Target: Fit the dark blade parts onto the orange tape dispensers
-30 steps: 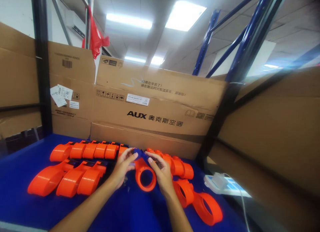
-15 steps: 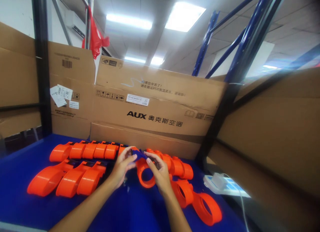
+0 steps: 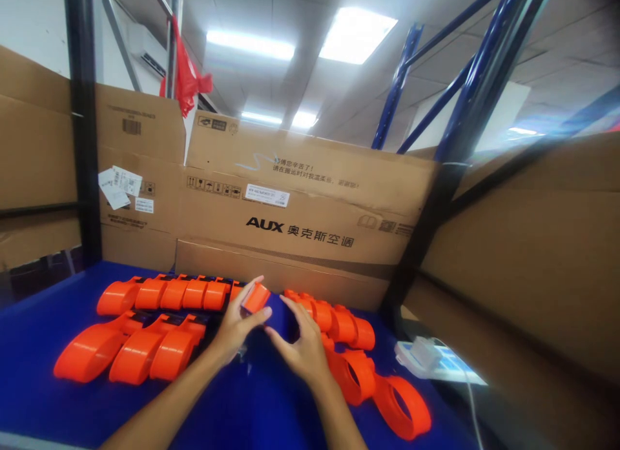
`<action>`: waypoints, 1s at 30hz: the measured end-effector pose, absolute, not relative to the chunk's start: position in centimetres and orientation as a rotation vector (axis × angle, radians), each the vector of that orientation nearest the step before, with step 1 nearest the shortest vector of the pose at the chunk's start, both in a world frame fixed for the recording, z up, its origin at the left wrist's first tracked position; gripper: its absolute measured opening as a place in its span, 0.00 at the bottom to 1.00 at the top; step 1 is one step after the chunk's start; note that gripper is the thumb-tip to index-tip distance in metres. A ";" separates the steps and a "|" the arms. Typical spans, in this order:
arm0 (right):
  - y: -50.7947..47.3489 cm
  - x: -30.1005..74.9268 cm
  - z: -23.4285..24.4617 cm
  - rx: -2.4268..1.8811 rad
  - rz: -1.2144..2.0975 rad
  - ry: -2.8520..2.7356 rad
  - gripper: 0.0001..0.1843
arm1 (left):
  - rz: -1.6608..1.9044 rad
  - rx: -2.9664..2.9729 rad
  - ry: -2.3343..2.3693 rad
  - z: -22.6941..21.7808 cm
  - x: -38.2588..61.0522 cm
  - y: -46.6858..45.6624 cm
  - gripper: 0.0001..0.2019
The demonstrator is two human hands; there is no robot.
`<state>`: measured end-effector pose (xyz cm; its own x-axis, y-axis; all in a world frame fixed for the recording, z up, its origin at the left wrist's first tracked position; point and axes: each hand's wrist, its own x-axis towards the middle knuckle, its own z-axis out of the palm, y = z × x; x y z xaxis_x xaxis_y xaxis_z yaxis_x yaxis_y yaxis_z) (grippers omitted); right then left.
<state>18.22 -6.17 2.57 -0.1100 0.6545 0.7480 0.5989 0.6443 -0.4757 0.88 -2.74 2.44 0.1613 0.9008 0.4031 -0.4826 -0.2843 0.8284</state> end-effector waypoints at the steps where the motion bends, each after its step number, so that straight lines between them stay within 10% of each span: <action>1: -6.1 18.3 2.6 -1.010 -0.021 -1.816 0.34 | 1.472 1.257 0.508 2.4 0.9 -2.6 0.35; 30: -5.4 18.9 1.9 -0.986 -0.395 -1.905 0.37 | 1.626 1.443 0.711 1.0 0.6 -0.5 0.24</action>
<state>18.92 -5.43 1.89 -0.2515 0.4726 0.8446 0.7694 0.6271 -0.1218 0.65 -0.52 1.01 0.0026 0.8612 0.5082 -0.2113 -0.4963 0.8421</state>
